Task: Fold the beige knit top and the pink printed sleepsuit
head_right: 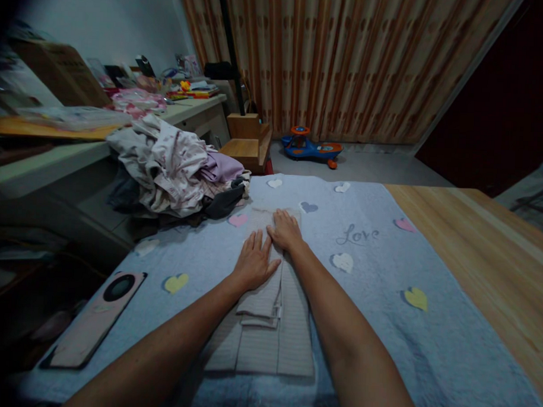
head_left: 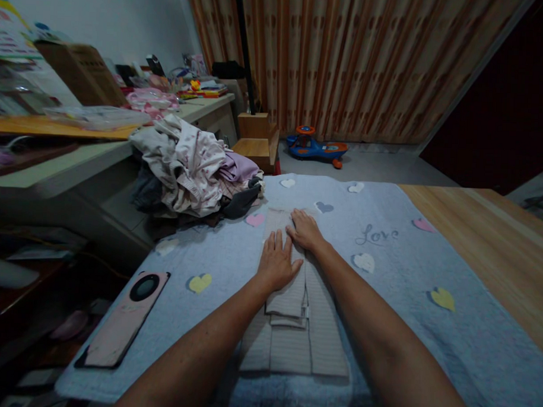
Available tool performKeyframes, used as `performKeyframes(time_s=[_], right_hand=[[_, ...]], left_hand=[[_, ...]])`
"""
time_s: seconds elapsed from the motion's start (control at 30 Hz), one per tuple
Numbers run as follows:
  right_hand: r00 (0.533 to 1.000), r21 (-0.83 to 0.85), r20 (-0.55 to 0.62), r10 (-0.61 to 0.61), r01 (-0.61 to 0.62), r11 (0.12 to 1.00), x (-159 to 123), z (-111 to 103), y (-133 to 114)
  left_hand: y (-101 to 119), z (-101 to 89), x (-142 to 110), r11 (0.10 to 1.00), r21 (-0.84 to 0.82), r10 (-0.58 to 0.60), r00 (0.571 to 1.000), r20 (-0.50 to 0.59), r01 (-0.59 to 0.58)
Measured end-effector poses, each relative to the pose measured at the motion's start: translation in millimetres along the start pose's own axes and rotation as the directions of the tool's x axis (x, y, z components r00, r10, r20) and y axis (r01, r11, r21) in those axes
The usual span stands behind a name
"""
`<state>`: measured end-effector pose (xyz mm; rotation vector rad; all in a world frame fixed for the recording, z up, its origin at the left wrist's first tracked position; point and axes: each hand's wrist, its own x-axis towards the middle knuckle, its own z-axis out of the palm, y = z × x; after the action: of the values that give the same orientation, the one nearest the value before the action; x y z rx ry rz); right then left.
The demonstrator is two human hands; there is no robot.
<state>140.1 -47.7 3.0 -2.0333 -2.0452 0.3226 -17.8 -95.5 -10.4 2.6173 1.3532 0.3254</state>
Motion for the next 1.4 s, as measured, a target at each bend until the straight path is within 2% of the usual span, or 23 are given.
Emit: performKeyframes(time_s=[0.1, 0.2, 0.43, 0.87, 0.93, 1.0, 1.07, 1.13, 1.4], right_hand=[[0.996, 0.025, 0.032, -0.088, 0.087, 0.996, -7.0, 3.1, -9.2], [0.989, 0.022, 0.076, -0.125, 0.124, 0.992, -9.3, 4.6, -12.5], [0.987, -0.044, 0.120, -0.105, 0.111, 0.993, 3.3, 4.5, -5.3], [0.993, -0.067, 0.088, -0.076, 0.082, 0.994, 17.2, 5.8, -1.7], [0.997, -0.068, 0.041, -0.067, 0.070, 0.995, 15.0, 7.5, -1.3], [0.997, -0.069, -0.075, -0.033, 0.028, 0.997, 10.6, 10.0, -1.1], [0.977, -0.062, -0.211, 0.035, -0.049, 0.997, 5.9, 12.7, -0.6], [0.960, -0.047, -0.259, 0.103, -0.119, 0.992, 3.0, 14.8, 0.3], [0.985, -0.075, -0.073, 0.157, -0.162, 0.984, 14.0, 12.4, 8.6]], left_hand=[[0.1, 0.3, -0.5, 1.000, -0.009, 0.005, 1.000, -0.021, -0.005], [-0.2, 1.2, -1.0, 1.000, -0.019, 0.003, 0.999, -0.034, -0.003], [-0.3, 2.8, -2.3, 1.000, -0.014, -0.006, 0.999, -0.043, 0.006], [0.2, 1.9, -4.1, 1.000, -0.012, -0.008, 0.999, -0.032, 0.008], [-0.5, 1.2, -4.3, 1.000, -0.017, -0.005, 1.000, -0.025, 0.005], [-1.2, 0.5, -4.6, 1.000, -0.029, 0.001, 1.000, -0.016, -0.001], [-1.5, -0.1, -4.8, 0.999, -0.040, 0.005, 1.000, -0.006, -0.005], [-1.3, -0.6, -5.1, 0.999, -0.040, 0.006, 1.000, 0.005, -0.005], [0.1, 0.1, -5.8, 0.996, 0.090, -0.006, 0.999, 0.035, 0.003]])
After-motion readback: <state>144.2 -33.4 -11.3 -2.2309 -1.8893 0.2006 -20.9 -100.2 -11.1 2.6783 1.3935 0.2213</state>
